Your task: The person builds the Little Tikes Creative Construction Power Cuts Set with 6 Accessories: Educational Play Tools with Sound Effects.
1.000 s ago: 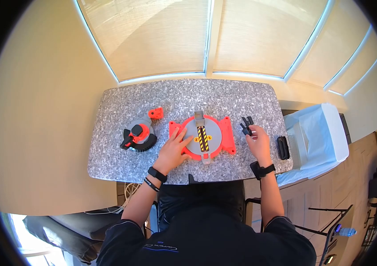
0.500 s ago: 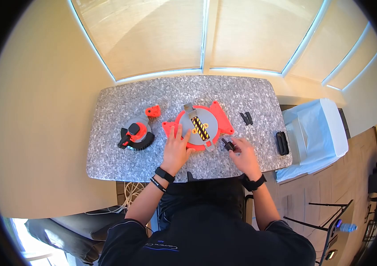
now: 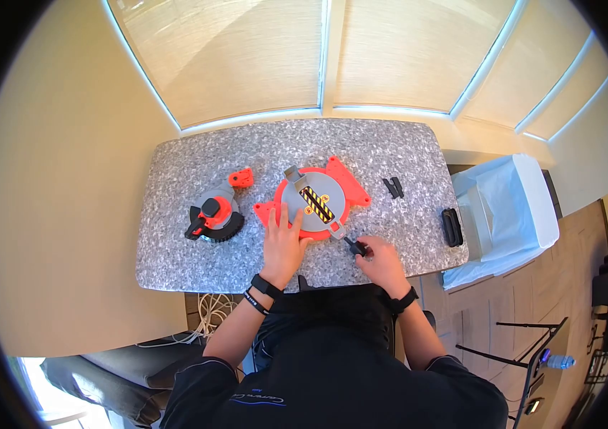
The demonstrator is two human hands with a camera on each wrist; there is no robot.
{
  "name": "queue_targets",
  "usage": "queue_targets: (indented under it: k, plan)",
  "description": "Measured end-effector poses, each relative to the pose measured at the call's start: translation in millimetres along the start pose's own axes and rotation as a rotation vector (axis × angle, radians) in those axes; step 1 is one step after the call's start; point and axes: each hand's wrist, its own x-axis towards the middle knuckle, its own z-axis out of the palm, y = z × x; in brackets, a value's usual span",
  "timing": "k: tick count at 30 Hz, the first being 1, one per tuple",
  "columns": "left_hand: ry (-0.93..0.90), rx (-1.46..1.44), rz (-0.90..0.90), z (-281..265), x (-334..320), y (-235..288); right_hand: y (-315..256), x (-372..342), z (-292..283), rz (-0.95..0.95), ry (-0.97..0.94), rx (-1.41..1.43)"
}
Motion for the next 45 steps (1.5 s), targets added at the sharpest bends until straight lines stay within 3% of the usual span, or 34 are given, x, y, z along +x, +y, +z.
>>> queue_targets:
  k: [14, 45]
  plan:
    - [-0.015, -0.092, 0.102, 0, 0, -9, 2, -3, 14, -0.009, 0.062, 0.0]
    - [-0.018, -0.131, 0.058, -3, 0, -1, 0, -1, 24, 0.039, 0.104, 0.065]
